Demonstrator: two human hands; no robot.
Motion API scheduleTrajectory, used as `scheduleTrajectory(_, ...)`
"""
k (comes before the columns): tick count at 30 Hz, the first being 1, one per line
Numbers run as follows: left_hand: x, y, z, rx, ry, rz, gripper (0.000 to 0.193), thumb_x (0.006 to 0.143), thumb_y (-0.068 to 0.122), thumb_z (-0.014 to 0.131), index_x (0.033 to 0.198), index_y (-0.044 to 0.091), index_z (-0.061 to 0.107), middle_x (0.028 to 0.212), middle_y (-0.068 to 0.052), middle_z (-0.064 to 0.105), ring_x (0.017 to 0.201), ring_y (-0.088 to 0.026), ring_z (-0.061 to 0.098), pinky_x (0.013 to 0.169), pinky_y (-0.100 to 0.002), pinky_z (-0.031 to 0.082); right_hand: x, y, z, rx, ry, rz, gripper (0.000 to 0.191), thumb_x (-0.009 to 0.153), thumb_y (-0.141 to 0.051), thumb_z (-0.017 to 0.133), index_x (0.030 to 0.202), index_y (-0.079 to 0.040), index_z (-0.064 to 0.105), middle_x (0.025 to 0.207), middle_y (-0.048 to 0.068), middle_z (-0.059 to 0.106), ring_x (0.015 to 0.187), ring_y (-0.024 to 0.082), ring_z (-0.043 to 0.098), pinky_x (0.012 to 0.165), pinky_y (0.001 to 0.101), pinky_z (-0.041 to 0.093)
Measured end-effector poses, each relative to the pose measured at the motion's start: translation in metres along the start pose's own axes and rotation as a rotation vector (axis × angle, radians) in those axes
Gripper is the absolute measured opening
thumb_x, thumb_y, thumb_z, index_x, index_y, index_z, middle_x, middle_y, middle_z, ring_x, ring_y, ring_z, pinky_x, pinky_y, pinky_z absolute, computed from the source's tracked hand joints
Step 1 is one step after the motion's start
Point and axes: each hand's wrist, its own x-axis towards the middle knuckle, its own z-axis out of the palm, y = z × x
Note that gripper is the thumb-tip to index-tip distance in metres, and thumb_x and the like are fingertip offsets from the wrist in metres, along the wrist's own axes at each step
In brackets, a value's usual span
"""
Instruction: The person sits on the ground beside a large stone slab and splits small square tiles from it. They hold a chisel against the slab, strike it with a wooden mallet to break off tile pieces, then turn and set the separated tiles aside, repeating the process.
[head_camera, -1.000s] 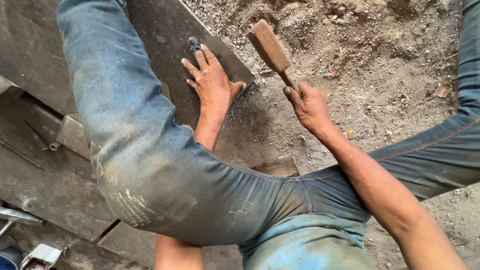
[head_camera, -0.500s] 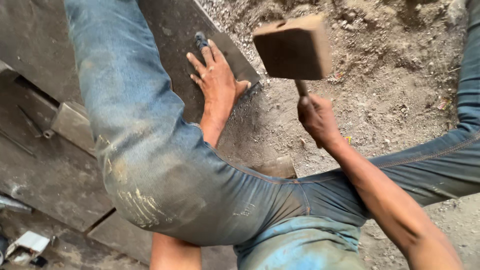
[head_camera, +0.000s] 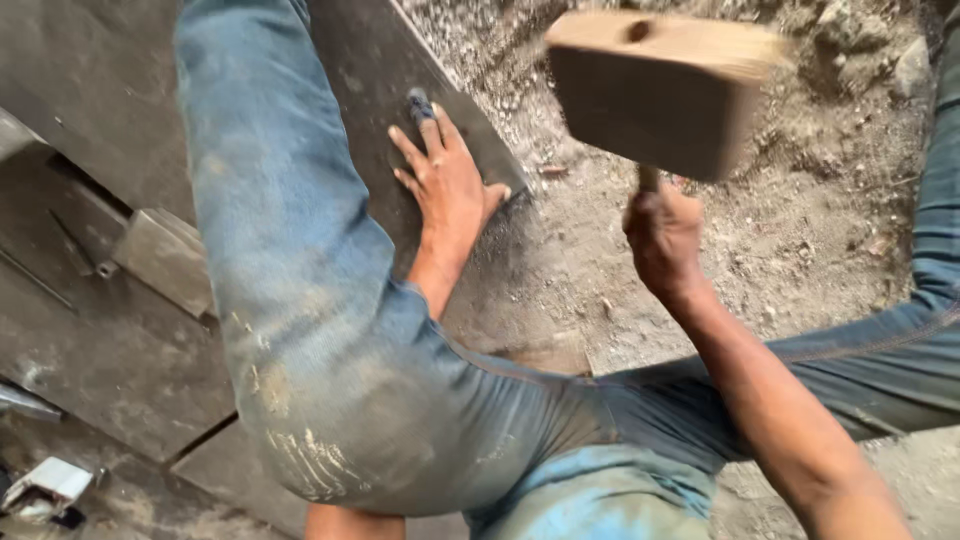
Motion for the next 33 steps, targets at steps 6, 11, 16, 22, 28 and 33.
scheduleTrajectory(6,-0.003,-0.001,0.003,-0.016,0.009,0.005,0.136,0.056,0.039,0.101,0.153,-0.007,0.018,0.153,-0.022,0.029,0.144,-0.061,0.014,0.104,-0.081,0.03,0.004,-0.031,0.02,-0.146,-0.12,0.098,0.048,0.112,-0.045,0.049,0.086,-0.005,0.062,0.06,0.001,0.053,0.054,0.009,0.048,0.048,0.0286,0.04)
scheduleTrajectory(11,-0.003,-0.002,-0.001,-0.018,0.033,0.033,0.132,0.058,0.04,0.101,0.152,-0.007,0.02,0.152,-0.022,0.03,0.144,-0.062,0.015,0.105,-0.081,0.031,0.002,-0.036,0.018,-0.124,0.004,0.072,0.049,0.113,-0.041,0.048,0.084,-0.003,0.058,0.064,0.006,0.048,0.058,0.013,0.046,0.053,0.0322,0.037)
scheduleTrajectory(16,-0.001,0.001,-0.002,-0.022,-0.002,0.0,0.134,0.057,0.038,0.101,0.153,-0.006,0.019,0.15,-0.02,0.032,0.144,-0.061,0.015,0.104,-0.081,0.03,0.007,-0.022,0.027,-0.389,-0.077,-0.159,0.054,0.118,-0.043,0.045,0.091,0.002,0.058,0.071,0.012,0.051,0.067,0.016,0.047,0.061,0.0331,0.042)
scheduleTrajectory(22,-0.002,0.001,-0.002,-0.019,-0.002,-0.01,0.135,0.055,0.039,0.101,0.153,-0.006,0.019,0.153,-0.021,0.029,0.144,-0.061,0.014,0.105,-0.081,0.031,0.007,-0.017,0.032,-0.001,0.037,0.001,0.047,0.111,-0.044,0.046,0.082,-0.008,0.055,0.062,0.0,0.052,0.055,0.01,0.052,0.051,0.0303,0.039)
scheduleTrajectory(28,-0.003,0.0,-0.001,-0.015,-0.018,-0.024,0.135,0.056,0.04,0.101,0.154,-0.006,0.02,0.155,-0.021,0.028,0.145,-0.062,0.013,0.104,-0.081,0.03,0.02,-0.017,0.038,-0.166,-0.138,0.265,0.046,0.104,-0.049,0.051,0.092,-0.008,0.069,0.065,-0.003,0.06,0.054,0.008,0.052,0.041,0.0292,0.038)
scheduleTrajectory(33,0.005,-0.002,0.003,-0.001,-0.019,-0.022,0.136,0.055,0.041,0.101,0.154,-0.006,0.019,0.153,-0.021,0.029,0.145,-0.061,0.014,0.105,-0.082,0.03,0.043,-0.016,0.042,0.143,0.117,-0.072,0.056,0.11,-0.055,0.047,0.079,-0.01,0.059,0.061,-0.001,0.054,0.05,0.011,0.048,0.043,0.0288,0.037)
